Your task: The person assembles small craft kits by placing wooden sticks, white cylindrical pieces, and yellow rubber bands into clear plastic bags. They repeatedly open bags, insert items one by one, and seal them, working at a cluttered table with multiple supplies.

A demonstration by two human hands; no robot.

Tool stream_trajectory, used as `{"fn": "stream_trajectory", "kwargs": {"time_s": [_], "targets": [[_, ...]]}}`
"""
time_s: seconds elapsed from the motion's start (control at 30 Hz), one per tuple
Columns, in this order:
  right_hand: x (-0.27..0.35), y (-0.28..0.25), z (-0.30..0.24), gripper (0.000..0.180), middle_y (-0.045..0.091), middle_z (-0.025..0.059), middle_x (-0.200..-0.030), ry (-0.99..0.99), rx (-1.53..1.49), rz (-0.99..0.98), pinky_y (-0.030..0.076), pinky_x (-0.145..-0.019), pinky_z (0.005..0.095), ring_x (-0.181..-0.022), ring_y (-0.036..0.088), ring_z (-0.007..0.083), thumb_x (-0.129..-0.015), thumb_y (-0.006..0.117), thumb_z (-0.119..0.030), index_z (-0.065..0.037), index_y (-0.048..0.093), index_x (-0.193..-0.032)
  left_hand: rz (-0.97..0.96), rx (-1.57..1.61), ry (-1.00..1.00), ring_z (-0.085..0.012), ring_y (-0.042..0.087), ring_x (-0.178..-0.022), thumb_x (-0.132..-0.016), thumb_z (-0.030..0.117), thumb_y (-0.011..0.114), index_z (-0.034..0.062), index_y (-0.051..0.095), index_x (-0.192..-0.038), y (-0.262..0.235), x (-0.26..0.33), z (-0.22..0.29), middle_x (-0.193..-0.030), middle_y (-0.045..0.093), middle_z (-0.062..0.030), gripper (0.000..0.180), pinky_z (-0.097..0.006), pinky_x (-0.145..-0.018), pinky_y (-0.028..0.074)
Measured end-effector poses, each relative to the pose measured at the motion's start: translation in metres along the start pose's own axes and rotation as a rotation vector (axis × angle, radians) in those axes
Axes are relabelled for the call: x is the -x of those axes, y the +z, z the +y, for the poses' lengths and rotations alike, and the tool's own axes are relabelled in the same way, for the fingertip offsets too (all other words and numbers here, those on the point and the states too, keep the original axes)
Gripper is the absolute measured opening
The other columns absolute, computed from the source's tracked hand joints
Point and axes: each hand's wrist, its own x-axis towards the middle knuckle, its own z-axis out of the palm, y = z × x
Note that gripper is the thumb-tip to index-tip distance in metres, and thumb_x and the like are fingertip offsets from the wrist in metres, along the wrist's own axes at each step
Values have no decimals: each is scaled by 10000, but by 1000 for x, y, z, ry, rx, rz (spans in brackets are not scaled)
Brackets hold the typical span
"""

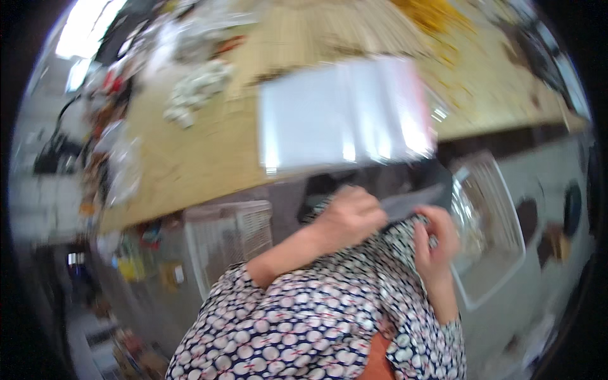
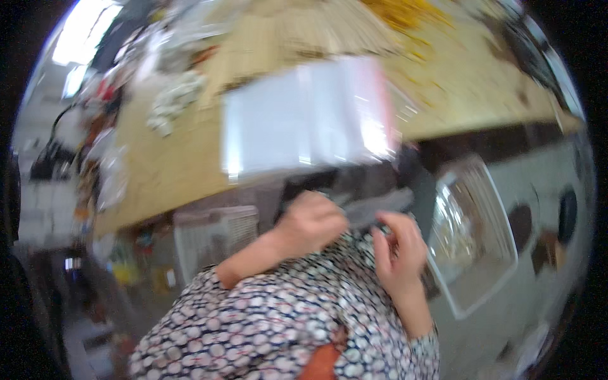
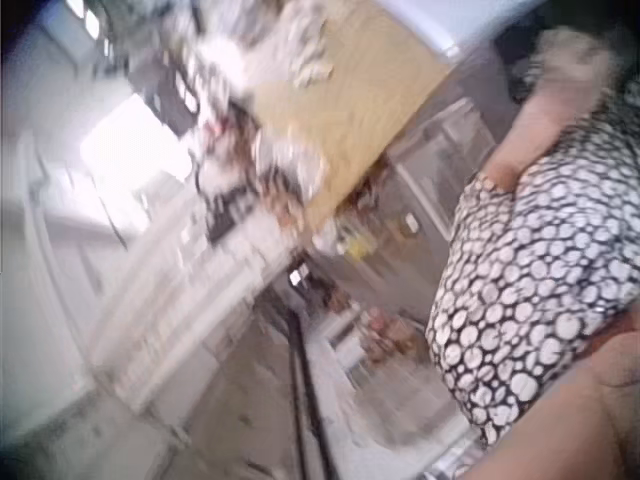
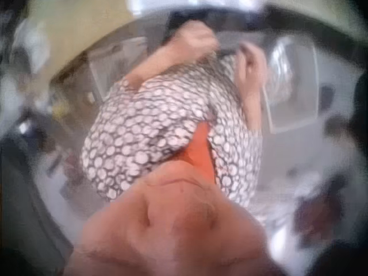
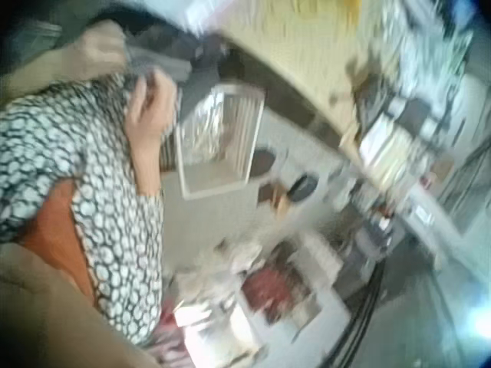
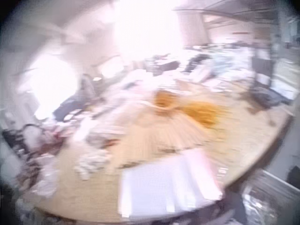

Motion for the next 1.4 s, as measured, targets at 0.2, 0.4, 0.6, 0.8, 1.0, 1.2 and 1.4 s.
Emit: {"fn": "stream_trajectory", "kwargs": {"time_s": [0.2,0.4,0.6,0.8,1.0,1.2,1.4], "targets": [[-25,-4,-14,421,707,150,-1042,-338,449,-349,562,-717,391,-878,694,340,-818,826,-228,-9,663,-1139,55,-94,51,-205,568,-769,-768,185,771,108,603,-779,-26,10,0,-816,578,-16,185,-340,-687,476],[-29,16,-11,207,651,139,-875,-321,337,-302,530,-784,412,-924,652,347,-861,688,57,-27,710,-1050,115,-57,-124,-242,677,-781,-807,104,805,132,744,-1098,-91,39,-24,-890,673,-54,299,-365,-655,562],[-29,30,-26,302,608,112,-842,-343,291,-315,522,-787,397,-919,632,322,-810,687,100,-50,731,-1068,548,-763,-822,-305,637,-1024,-875,269,779,142,515,-1425,-214,66,-136,-1197,602,-123,624,-436,-862,541],[-28,39,-28,282,601,90,-831,-367,307,-277,523,-753,416,-893,626,316,-725,700,87,-53,738,-966,418,-686,-1168,-432,618,-1133,-827,404,752,120,473,-1306,-247,84,-213,-1297,556,-208,622,-513,-965,508],[-35,44,-39,244,627,96,-887,-397,331,-280,530,-815,431,-951,634,332,-711,728,39,-56,728,-936,515,-495,-1058,-323,677,-1001,-878,257,734,100,496,-1257,-243,103,-223,-1125,641,-152,475,-418,-886,549],[-48,49,-50,153,661,155,-1195,-485,415,-340,508,-975,448,-1187,613,367,-755,709,-20,-48,703,-906,352,326,-680,-195,687,-889,-879,106,755,76,604,-1141,-164,43,-56,-995,708,-80,304,-340,-791,570],[-44,48,-53,173,604,239,-1358,-512,395,-384,479,-1074,501,-1292,567,409,-774,699,-11,-4,696,-947,-46,-83,-71,-262,671,-923,-789,100,762,78,661,-1041,-105,-1,4,-983,661,-92,273,-381,-780,584]]}}
